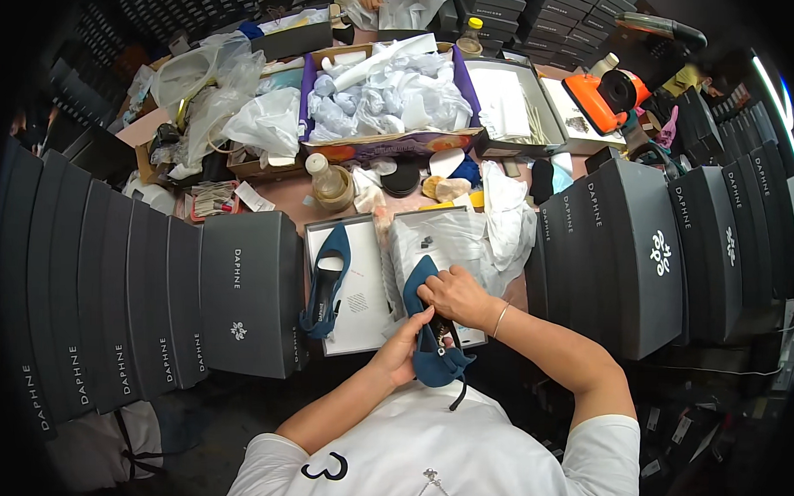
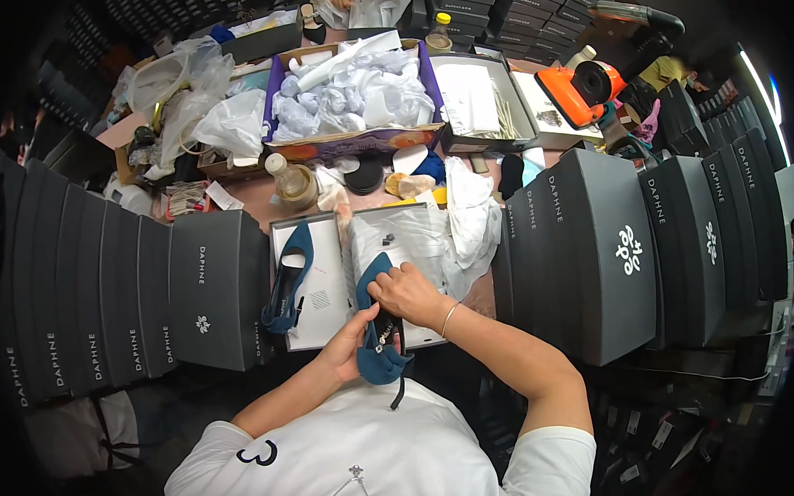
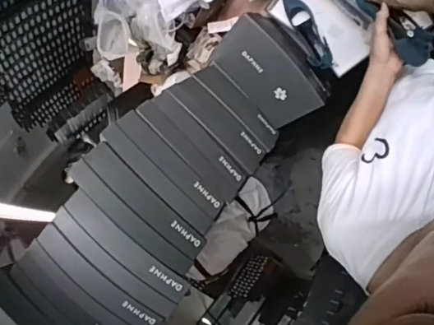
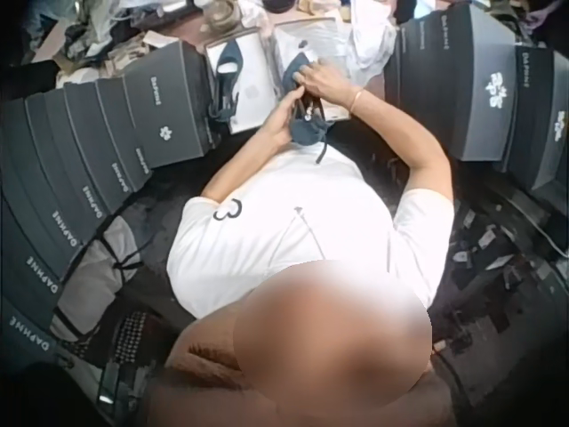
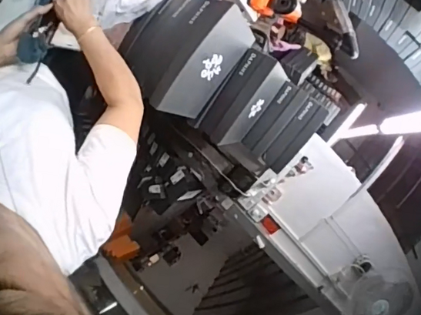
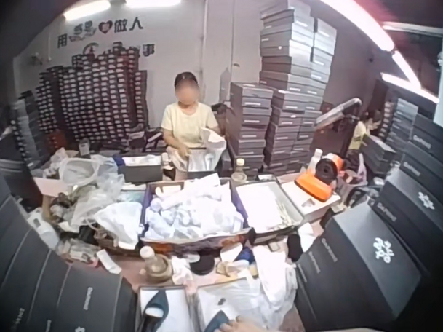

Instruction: Stuffing shoes with paper, cleaning surfaces with a brush and iron, and placing them into boxes for packaging.

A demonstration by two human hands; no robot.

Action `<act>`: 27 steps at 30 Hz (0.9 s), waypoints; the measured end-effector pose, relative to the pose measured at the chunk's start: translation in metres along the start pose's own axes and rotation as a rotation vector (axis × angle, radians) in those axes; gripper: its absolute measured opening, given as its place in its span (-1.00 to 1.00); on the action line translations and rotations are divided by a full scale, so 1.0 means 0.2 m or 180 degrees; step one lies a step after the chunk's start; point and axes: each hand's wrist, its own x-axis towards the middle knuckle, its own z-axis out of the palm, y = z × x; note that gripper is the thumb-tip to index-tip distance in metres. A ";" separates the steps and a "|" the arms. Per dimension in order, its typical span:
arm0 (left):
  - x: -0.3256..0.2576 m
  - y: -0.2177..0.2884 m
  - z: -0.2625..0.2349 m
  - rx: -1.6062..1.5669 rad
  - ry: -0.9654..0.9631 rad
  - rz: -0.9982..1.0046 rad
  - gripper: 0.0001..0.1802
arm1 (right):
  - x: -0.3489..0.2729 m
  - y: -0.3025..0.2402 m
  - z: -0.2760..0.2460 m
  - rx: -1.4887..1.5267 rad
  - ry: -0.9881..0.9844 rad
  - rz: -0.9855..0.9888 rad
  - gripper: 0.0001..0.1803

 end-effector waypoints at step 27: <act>0.24 0.20 -0.19 0.0005 -0.0600 0.0739 -0.07 | 0.35 1.35 0.78 0.2267 0.2188 0.3368 -0.78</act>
